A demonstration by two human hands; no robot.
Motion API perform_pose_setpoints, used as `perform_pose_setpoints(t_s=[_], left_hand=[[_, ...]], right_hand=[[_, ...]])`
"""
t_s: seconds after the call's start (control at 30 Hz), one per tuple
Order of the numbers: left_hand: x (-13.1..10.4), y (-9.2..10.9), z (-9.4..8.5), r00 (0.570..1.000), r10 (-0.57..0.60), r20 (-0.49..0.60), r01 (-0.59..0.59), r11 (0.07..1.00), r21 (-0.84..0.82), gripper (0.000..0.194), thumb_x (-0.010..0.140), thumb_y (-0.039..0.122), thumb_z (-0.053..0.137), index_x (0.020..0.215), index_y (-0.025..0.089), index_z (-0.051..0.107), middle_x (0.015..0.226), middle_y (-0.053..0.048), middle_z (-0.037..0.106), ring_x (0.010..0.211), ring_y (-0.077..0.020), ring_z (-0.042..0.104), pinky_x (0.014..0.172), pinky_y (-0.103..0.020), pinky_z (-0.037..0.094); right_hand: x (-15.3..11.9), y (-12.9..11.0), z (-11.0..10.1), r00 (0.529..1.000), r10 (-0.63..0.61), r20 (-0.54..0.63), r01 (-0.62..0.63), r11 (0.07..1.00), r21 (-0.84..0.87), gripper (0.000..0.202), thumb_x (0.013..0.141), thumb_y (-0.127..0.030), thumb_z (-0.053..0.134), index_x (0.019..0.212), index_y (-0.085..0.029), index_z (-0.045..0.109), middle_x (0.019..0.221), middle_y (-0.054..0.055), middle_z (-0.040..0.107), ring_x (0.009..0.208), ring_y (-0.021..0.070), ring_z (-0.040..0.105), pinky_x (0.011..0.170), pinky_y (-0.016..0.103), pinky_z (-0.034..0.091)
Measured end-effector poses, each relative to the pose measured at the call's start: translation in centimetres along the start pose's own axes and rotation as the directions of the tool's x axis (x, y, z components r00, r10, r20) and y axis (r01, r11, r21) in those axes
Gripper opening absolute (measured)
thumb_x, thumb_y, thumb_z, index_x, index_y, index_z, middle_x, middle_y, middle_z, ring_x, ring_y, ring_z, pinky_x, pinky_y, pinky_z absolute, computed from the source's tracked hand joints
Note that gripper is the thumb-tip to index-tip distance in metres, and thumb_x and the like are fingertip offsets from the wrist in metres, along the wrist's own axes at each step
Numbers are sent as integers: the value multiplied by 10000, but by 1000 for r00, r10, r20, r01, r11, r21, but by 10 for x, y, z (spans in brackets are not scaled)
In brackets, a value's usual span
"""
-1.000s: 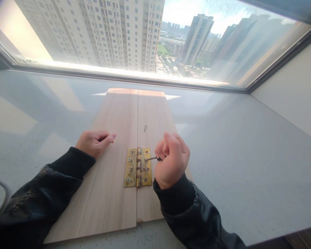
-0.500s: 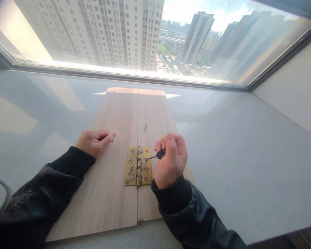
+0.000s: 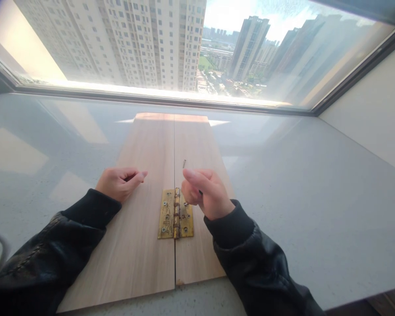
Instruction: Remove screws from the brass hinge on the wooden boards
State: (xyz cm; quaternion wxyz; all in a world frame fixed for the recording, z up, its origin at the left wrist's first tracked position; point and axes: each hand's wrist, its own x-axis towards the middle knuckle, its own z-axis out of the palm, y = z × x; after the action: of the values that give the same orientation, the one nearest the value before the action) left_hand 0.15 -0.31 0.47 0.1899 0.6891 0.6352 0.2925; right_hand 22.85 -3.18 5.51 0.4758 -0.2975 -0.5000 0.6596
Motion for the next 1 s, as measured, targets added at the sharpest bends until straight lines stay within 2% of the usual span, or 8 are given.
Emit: perform_pose_setpoints(t_s=[0.07, 0.13, 0.23, 0.5, 0.6, 0.7, 0.83, 1.0], left_hand=[[0, 1, -1, 1000, 7, 0, -7, 1000, -1, 450, 793, 492, 491, 497, 152, 494, 495, 27, 254, 503, -93, 282, 518, -251, 238], [0, 1, -1, 1000, 16, -1, -16, 1000, 1, 443, 795, 485, 492, 505, 151, 526, 495, 27, 261, 502, -94, 289, 517, -253, 232], [0, 0, 0, 1000, 19, -3, -19, 1000, -5, 442, 795, 489, 492, 525, 149, 574, 488, 25, 287, 500, -97, 303, 521, -256, 237], [0, 0, 1, 1000, -2, -5, 2, 1000, 9, 445, 789, 491, 488, 495, 156, 483, 496, 24, 268, 505, -96, 295, 515, -252, 234], [0, 1, 1, 1000, -1, 3, 1, 1000, 1, 445, 792, 491, 486, 497, 159, 455, 490, 26, 269, 498, -94, 282, 511, -251, 232], [0, -1, 2, 1000, -1, 7, 2, 1000, -5, 452, 795, 500, 483, 500, 158, 462, 488, 25, 281, 499, -94, 288, 512, -249, 236], [1, -2, 2, 1000, -4, 10, 4, 1000, -13, 457, 798, 510, 480, 511, 156, 508, 489, 24, 286, 499, -96, 298, 516, -249, 241], [0, 0, 1, 1000, 4, 7, -4, 1000, -8, 450, 796, 497, 480, 504, 155, 502, 486, 24, 284, 498, -96, 297, 517, -251, 241]], right_hand=[[-4, 7, 9, 928, -197, -315, 179, 980, -85, 467, 802, -461, 657, 488, -204, 428, 406, -88, 330, 365, 69, 292, 396, 245, 226], [-10, 14, 20, 741, -374, -558, 294, 927, -232, 389, 806, -393, 686, 542, -206, 471, 447, -80, 404, 407, 87, 395, 448, 259, 320], [-17, 20, 30, 579, -445, -684, 311, 895, -320, 310, 807, -372, 693, 618, -216, 504, 506, -76, 445, 478, 102, 442, 533, 278, 391], [-15, 20, 36, 582, -434, -687, 315, 900, -302, 390, 785, -227, 658, 508, -209, 385, 445, -85, 354, 435, 84, 330, 475, 262, 291], [-8, 8, 24, 781, -280, -558, 250, 959, -132, 450, 755, -219, 630, 435, -216, 313, 386, -96, 268, 372, 65, 224, 414, 264, 190], [1, -5, 11, 995, 27, -93, -26, 1000, 15, 501, 758, -353, 638, 416, -225, 294, 355, -99, 247, 346, 54, 190, 400, 260, 158], [3, -3, 12, 973, -41, -227, 49, 998, 30, 509, 780, -453, 650, 462, -219, 328, 383, -106, 256, 346, 55, 202, 385, 249, 169], [-12, 16, 29, 643, -422, -640, 299, 907, -297, 369, 829, -414, 660, 583, -214, 472, 480, -77, 432, 443, 94, 425, 478, 266, 359]])
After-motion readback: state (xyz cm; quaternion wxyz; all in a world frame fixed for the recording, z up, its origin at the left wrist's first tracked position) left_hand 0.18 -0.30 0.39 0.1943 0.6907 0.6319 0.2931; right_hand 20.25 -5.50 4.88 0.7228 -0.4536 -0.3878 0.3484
